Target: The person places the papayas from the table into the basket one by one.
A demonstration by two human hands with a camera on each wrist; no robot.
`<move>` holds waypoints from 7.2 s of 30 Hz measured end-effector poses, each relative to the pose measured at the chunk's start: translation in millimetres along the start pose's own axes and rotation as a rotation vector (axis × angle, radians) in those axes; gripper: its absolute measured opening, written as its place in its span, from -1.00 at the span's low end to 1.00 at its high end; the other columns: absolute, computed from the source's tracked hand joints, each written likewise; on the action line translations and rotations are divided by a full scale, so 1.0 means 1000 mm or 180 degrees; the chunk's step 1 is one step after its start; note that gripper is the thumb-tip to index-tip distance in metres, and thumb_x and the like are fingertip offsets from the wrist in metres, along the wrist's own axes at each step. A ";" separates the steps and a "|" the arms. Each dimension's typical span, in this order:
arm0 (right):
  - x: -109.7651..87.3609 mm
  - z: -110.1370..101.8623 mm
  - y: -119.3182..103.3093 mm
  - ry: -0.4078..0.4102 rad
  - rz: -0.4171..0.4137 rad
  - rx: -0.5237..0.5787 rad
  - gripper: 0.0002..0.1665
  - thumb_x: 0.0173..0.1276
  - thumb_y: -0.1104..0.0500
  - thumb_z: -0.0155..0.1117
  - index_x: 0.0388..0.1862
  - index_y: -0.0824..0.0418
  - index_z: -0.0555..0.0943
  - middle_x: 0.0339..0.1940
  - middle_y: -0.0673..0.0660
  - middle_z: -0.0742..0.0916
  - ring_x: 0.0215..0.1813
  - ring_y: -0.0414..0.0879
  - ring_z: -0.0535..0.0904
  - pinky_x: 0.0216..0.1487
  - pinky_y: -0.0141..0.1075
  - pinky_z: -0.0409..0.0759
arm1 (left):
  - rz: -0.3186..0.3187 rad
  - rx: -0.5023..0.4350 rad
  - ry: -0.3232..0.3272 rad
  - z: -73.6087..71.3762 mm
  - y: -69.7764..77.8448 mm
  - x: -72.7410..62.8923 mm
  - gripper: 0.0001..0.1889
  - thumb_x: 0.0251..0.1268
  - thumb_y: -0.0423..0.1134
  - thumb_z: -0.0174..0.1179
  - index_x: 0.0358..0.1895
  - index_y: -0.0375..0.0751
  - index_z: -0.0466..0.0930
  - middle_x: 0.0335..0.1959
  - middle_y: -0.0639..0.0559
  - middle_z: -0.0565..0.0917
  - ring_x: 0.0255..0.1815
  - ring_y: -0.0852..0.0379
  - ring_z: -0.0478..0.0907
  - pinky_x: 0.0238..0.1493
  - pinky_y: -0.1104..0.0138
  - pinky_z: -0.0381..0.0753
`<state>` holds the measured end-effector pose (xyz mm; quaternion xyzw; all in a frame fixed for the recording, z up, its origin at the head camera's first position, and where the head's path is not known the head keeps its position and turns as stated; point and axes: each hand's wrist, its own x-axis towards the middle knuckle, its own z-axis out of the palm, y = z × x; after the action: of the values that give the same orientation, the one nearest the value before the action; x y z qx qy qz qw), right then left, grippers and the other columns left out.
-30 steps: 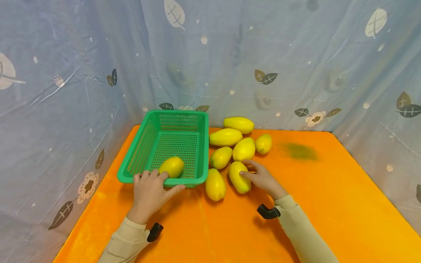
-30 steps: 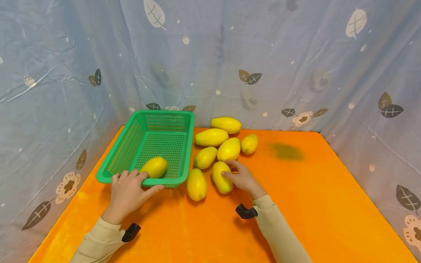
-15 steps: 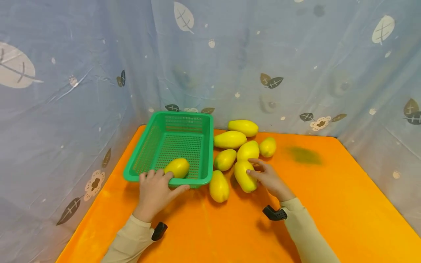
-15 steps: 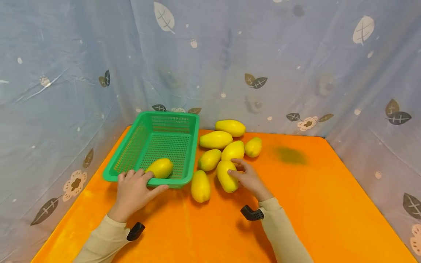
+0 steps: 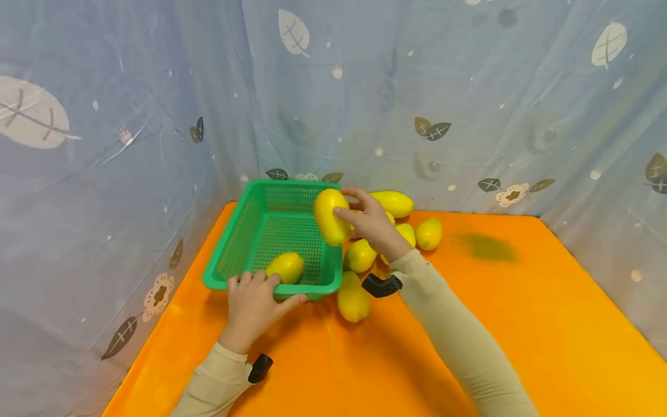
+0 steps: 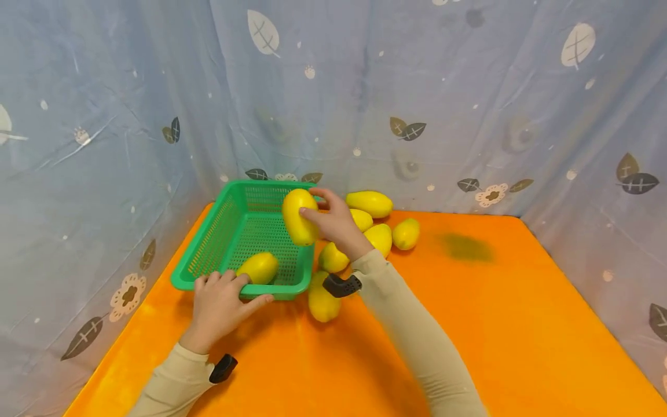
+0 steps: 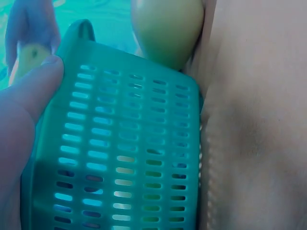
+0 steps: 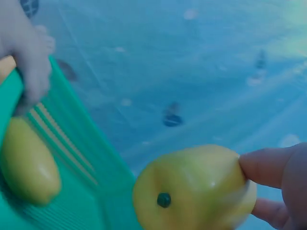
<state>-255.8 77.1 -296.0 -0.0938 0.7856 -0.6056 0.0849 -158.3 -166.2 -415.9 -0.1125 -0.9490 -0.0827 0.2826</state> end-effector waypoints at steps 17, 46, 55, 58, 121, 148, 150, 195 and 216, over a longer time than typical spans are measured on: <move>0.019 0.079 0.032 -0.0070 -0.0292 -0.1753 -0.29 0.50 0.08 0.28 0.54 0.18 0.33 0.16 0.33 0.72 -0.10 0.05 0.67 -0.14 -0.17 0.64 | 0.0108 0.0036 0.0151 0.003 0.003 0.000 -0.26 -0.05 0.59 0.26 -0.42 -0.13 0.69 -0.55 -0.04 0.54 -0.52 -0.04 0.36 -0.28 0.08 0.30; -0.076 -0.129 0.087 0.0833 0.0121 0.1117 -0.15 0.57 -0.03 0.15 0.67 0.13 0.03 0.16 -0.08 0.48 -0.08 -0.28 0.70 -0.10 -0.29 0.76 | -0.0049 -0.0061 -0.0119 0.003 0.003 0.002 -0.30 -0.16 0.48 0.42 -0.28 -0.13 0.76 -0.44 -0.06 0.65 -0.43 -0.08 0.44 -0.21 0.05 0.30; -0.078 -0.144 0.099 0.0863 0.0297 0.1100 -0.08 0.58 -0.07 0.13 0.70 0.11 -0.08 0.15 -0.06 0.46 -0.08 -0.28 0.71 -0.09 -0.28 0.76 | -0.0059 -0.0083 -0.0113 0.001 0.000 0.002 -0.33 -0.16 0.44 0.46 -0.28 -0.15 0.75 -0.41 -0.08 0.66 -0.40 -0.12 0.47 -0.17 0.01 0.32; -0.076 -0.143 0.097 0.0833 0.0285 0.1084 -0.08 0.58 -0.08 0.13 0.70 0.12 -0.06 0.12 -0.08 0.49 -0.08 -0.28 0.72 -0.09 -0.28 0.76 | -0.0028 -0.0074 -0.0065 0.001 -0.001 0.001 -0.33 -0.17 0.43 0.46 -0.30 -0.15 0.74 -0.45 -0.07 0.64 -0.43 -0.11 0.45 -0.17 0.03 0.33; 0.017 0.022 0.004 -0.0378 0.0150 -0.0256 -0.28 0.52 0.02 0.25 0.58 0.00 0.27 0.50 0.28 0.44 0.31 0.19 0.58 -0.05 -0.08 0.71 | 0.0052 0.0010 0.0031 0.005 -0.001 -0.001 -0.12 0.06 0.70 -0.05 -0.37 -0.13 0.71 -0.54 -0.05 0.56 -0.51 -0.06 0.38 -0.25 0.05 0.33; 0.022 0.073 0.036 -0.0579 0.0288 -0.0534 -0.31 0.47 -0.03 0.31 0.51 0.01 0.36 0.48 0.28 0.48 0.29 0.18 0.58 0.03 -0.07 0.72 | 0.0020 0.0053 0.0084 0.002 0.003 -0.001 -0.35 -0.22 0.42 0.48 -0.38 -0.13 0.71 -0.56 -0.03 0.53 -0.50 -0.04 0.38 -0.22 0.04 0.34; 0.020 0.069 0.035 -0.0577 0.0277 -0.0457 -0.30 0.47 -0.03 0.31 0.52 0.02 0.34 0.49 0.30 0.46 0.27 0.20 0.60 0.02 -0.05 0.72 | 0.0023 0.0030 0.0086 0.003 0.004 -0.002 -0.36 -0.23 0.41 0.49 -0.39 -0.14 0.70 -0.57 -0.03 0.53 -0.51 -0.04 0.37 -0.22 0.04 0.34; 0.009 -0.174 0.140 0.0938 0.1125 -0.0152 0.00 0.58 -0.18 -0.02 0.69 0.28 -0.18 0.67 0.43 0.05 0.41 0.37 0.37 0.32 0.06 0.59 | 0.0047 0.0045 0.0093 0.004 0.001 -0.002 -0.37 -0.22 0.46 0.45 -0.47 -0.07 0.61 -0.61 0.06 0.38 -0.53 0.01 0.28 -0.24 0.07 0.28; 0.011 -0.171 0.155 0.1029 0.1371 0.0295 -0.03 0.55 -0.22 -0.01 0.71 0.09 -0.17 0.67 0.30 0.13 0.42 0.12 0.33 0.09 -0.04 0.66 | 0.0107 0.0035 0.0216 0.007 0.005 -0.002 -0.35 -0.19 0.49 0.40 -0.46 -0.08 0.64 -0.62 0.04 0.42 -0.54 0.03 0.28 -0.26 0.10 0.26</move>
<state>-315.8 272.9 -403.2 0.1773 0.7623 -0.6160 0.0895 -158.9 -159.8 -422.5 -0.1240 -0.9373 -0.0765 0.3166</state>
